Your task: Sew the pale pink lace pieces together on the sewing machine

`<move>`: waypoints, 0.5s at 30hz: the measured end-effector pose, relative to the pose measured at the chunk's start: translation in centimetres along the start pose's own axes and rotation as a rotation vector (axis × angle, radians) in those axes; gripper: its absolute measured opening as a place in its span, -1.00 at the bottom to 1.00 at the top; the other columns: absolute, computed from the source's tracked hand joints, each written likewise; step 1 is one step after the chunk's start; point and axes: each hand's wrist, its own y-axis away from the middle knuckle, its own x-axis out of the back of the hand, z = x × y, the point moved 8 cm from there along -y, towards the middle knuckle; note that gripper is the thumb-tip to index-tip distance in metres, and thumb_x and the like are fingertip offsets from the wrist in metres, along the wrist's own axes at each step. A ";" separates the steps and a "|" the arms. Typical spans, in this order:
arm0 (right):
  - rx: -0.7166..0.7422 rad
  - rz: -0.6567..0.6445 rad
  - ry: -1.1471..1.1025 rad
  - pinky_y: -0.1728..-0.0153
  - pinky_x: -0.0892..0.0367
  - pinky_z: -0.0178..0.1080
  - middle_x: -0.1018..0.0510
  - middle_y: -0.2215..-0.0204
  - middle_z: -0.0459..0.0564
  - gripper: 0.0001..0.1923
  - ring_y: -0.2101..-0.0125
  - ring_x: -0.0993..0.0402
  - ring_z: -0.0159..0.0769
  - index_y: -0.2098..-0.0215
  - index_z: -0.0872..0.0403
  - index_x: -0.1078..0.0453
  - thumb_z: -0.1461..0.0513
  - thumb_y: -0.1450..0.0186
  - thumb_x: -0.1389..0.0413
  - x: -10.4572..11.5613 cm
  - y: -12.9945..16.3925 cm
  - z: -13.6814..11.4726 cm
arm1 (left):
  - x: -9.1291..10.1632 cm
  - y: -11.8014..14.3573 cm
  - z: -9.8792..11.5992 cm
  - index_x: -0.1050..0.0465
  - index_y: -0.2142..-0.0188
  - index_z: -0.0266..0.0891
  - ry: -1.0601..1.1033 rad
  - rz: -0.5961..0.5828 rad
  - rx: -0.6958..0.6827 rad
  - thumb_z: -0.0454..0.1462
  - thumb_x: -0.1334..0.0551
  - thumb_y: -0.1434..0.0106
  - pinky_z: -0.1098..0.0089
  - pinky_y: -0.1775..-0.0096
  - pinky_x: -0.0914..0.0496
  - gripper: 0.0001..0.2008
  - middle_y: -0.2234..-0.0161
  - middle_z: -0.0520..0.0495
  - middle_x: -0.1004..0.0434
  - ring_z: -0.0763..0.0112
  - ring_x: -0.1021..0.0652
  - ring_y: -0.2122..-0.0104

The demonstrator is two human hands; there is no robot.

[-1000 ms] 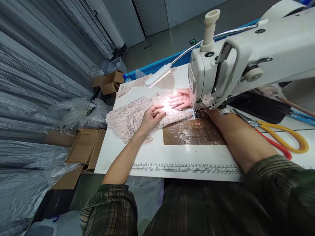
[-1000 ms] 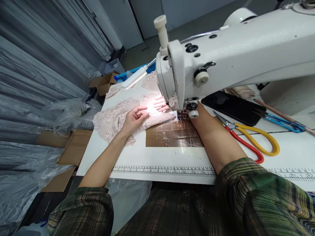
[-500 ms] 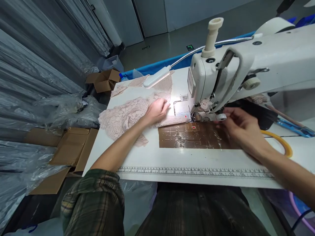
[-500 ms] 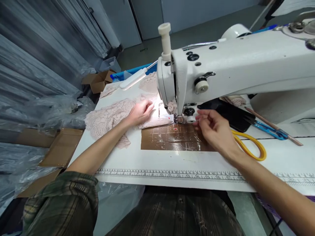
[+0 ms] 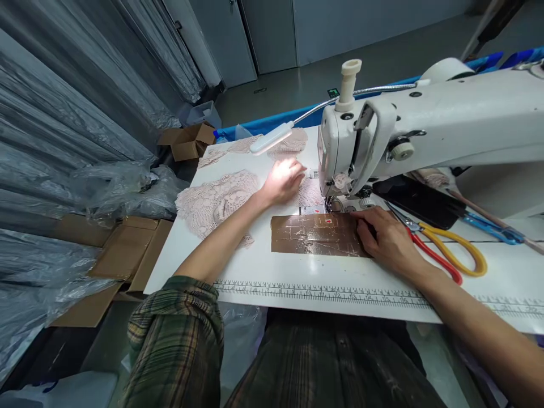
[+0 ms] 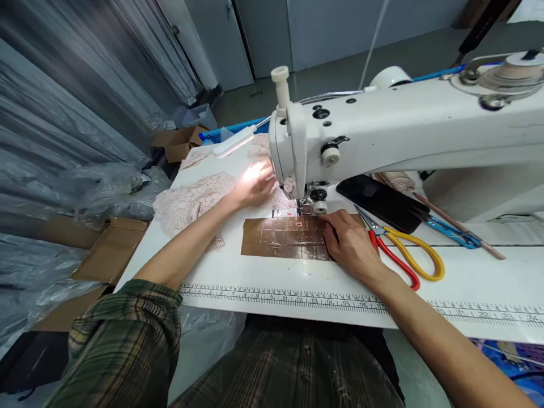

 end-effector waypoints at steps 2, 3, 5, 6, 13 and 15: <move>0.012 0.010 -0.006 0.15 -0.45 0.00 -0.57 0.22 0.09 -0.72 0.23 -0.54 -0.07 0.07 0.00 -0.47 0.25 -0.38 0.05 0.0 0.0 0.0 | -0.8 2.8 1.6 -0.52 0.38 -0.18 -0.014 -0.026 -0.021 -0.36 -0.25 -0.29 0.21 0.24 -0.30 -0.87 0.33 -0.12 -0.52 0.27 -0.46 0.38; 0.014 0.013 -0.012 0.15 -0.45 0.01 -0.57 0.22 0.09 -0.72 0.22 -0.54 -0.06 0.07 0.00 -0.47 0.25 -0.38 0.04 0.0 0.0 0.0 | -1.5 4.3 2.9 -0.52 0.40 -0.17 -0.037 -0.067 -0.086 -0.33 -0.23 -0.32 0.23 0.28 -0.30 -0.84 0.36 -0.10 -0.52 0.31 -0.44 0.42; 0.008 0.013 -0.025 0.13 -0.46 0.02 -0.57 0.23 0.09 -0.73 0.22 -0.54 -0.06 0.07 0.01 -0.46 0.24 -0.37 0.04 -0.1 0.0 0.1 | -3.1 7.7 6.4 -0.52 0.41 -0.18 -0.059 -0.113 -0.299 -0.33 -0.21 -0.37 0.22 0.26 -0.34 -0.79 0.36 -0.09 -0.57 0.34 -0.46 0.41; -0.001 0.010 -0.031 0.13 -0.46 0.02 -0.57 0.22 0.09 -0.73 0.21 -0.54 -0.06 0.07 0.01 -0.47 0.24 -0.37 0.03 -0.2 0.0 0.2 | -3.9 9.4 8.3 -0.53 0.37 -0.19 -0.061 -0.149 -0.428 -0.34 -0.21 -0.39 0.22 0.21 -0.37 -0.81 0.29 -0.11 -0.62 0.34 -0.51 0.35; -0.155 -0.007 -0.153 0.20 -0.48 -0.06 -0.61 0.23 0.05 -0.78 0.27 -0.56 -0.13 0.11 -0.01 -0.45 0.16 -0.33 -0.04 0.2 -0.1 1.6 | -4.8 14.0 13.2 -0.54 0.26 -0.21 -0.238 -0.059 -0.716 -0.26 -0.20 -0.45 0.28 0.20 -0.40 -0.83 0.19 -0.10 -0.67 0.42 -0.54 0.36; -0.178 -0.005 -0.116 0.22 -0.47 -0.07 -0.61 0.26 0.05 -0.80 0.29 -0.56 -0.12 0.16 -0.01 -0.43 0.12 -0.32 -0.06 0.6 -1.0 1.7 | -4.4 14.0 13.4 -0.53 0.28 -0.23 -0.236 -0.034 -0.732 -0.27 -0.21 -0.44 0.29 0.21 -0.39 -0.83 0.24 -0.10 -0.66 0.41 -0.53 0.37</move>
